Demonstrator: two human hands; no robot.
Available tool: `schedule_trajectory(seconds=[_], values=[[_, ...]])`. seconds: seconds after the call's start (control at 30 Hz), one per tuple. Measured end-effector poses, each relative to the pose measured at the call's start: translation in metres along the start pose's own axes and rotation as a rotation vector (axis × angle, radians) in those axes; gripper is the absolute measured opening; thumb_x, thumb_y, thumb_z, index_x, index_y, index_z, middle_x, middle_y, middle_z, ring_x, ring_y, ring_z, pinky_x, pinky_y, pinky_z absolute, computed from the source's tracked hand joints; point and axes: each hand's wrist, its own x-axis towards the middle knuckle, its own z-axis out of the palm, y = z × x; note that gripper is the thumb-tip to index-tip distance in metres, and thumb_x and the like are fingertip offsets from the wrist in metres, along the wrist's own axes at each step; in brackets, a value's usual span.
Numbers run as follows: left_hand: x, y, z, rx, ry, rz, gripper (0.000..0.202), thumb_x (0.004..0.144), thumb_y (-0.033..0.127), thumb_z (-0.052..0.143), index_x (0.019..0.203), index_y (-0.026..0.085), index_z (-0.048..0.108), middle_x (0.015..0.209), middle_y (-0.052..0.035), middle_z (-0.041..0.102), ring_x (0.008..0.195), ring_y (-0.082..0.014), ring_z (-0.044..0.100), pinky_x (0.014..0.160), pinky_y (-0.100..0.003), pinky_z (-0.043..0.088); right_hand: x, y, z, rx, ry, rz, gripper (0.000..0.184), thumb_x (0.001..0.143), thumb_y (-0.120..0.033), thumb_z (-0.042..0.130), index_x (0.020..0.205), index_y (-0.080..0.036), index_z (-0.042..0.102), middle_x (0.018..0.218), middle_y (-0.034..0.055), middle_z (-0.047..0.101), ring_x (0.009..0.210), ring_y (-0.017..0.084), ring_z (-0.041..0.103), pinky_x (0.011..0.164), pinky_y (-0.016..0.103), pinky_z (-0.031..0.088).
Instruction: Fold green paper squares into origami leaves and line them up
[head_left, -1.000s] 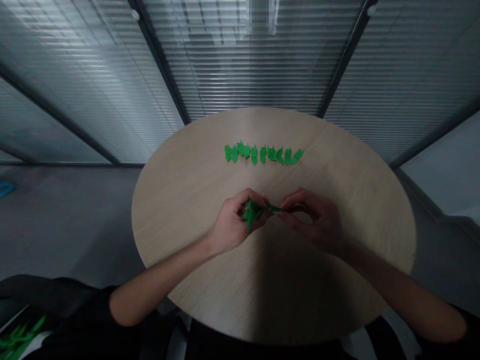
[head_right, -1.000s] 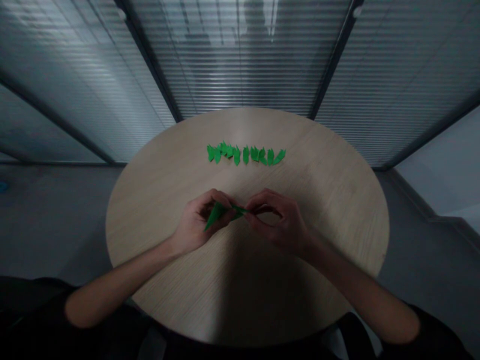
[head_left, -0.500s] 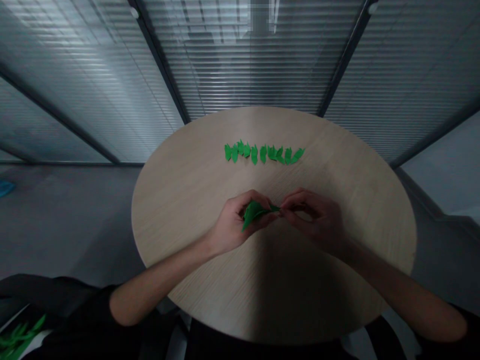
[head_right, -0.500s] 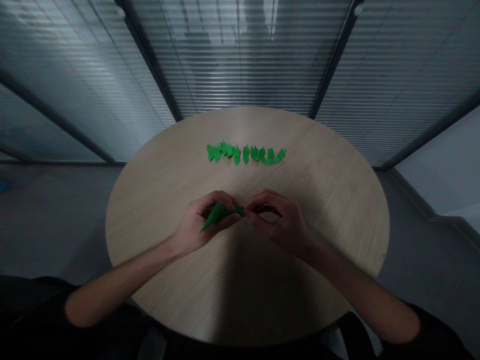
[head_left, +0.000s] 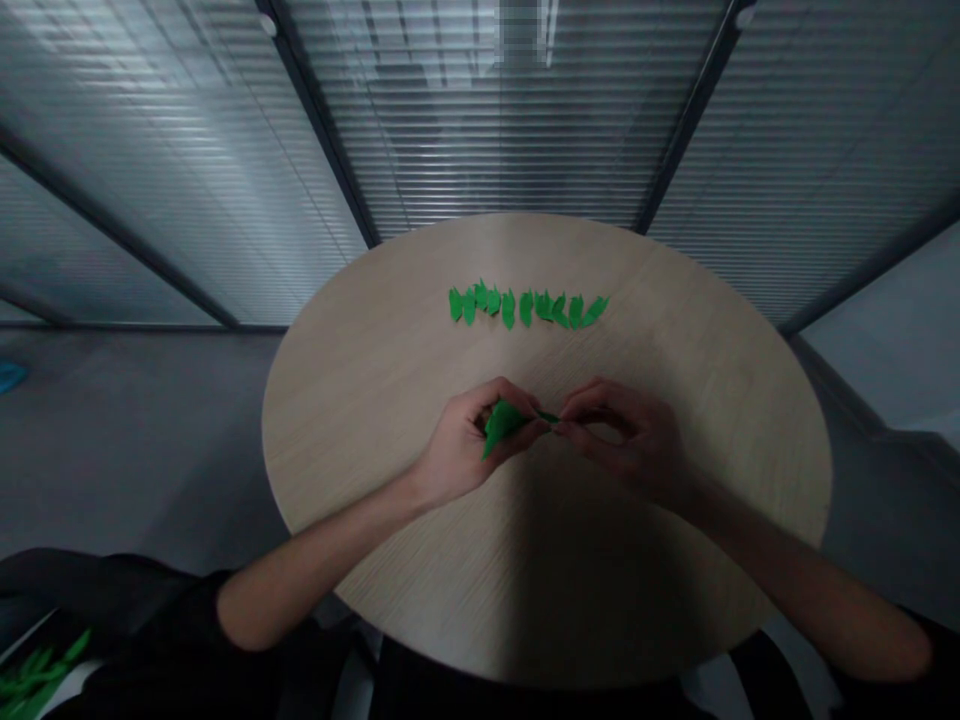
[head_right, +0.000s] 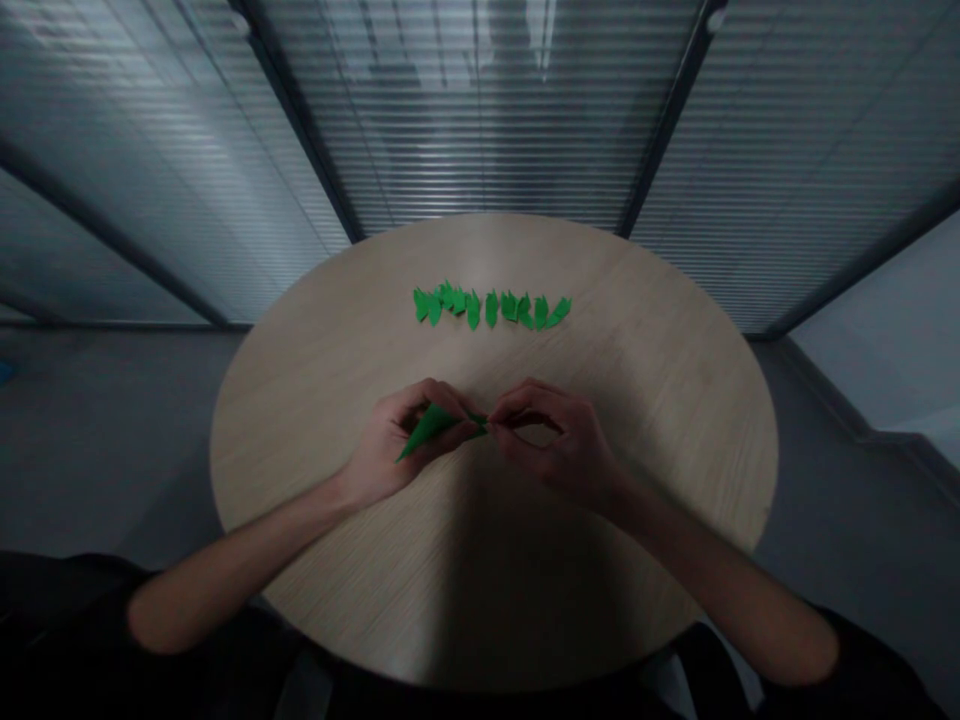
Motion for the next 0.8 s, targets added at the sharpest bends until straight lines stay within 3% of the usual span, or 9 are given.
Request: schedule_trajectory(seconds=[0.37,0.57,0.8], values=[[-0.0008,0.004,0.0026,-0.022,0.001,0.018,0.02,0.088,0.024,0.079,0.086,0.018,0.06,0.097,-0.0076,0.076,0.08,-0.0157,0.072,0.07,-0.028,0.058,-0.0015,-0.0019,0.0004,-0.003,0.028,0.095,0.004,0.088,-0.019,0.075,0.087,-0.021,0.071,0.082,0.0004,0.073,0.072,0.012,0.073,0.07,0.023,0.063],[-0.0019,0.0044,0.0034,-0.012,0.014,0.011,0.022,0.09,0.024,0.076,0.082,0.018,0.057,0.097,-0.0088,0.077,0.078,-0.0153,0.071,0.066,-0.027,0.055,-0.0022,-0.0006,0.0015,0.054,0.023,0.172,0.012,0.088,-0.029,0.078,0.085,-0.019,0.071,0.08,0.0017,0.074,0.07,0.014,0.075,0.067,0.024,0.064],[-0.0001,0.0039,0.0026,-0.005,0.035,-0.012,0.021,0.09,0.025,0.075,0.083,0.018,0.057,0.094,-0.0081,0.076,0.076,-0.0152,0.069,0.065,-0.028,0.054,-0.001,-0.0013,-0.0006,0.149,0.021,0.244,0.01,0.09,-0.029,0.076,0.092,-0.019,0.074,0.079,0.0025,0.077,0.071,0.014,0.077,0.064,0.022,0.063]])
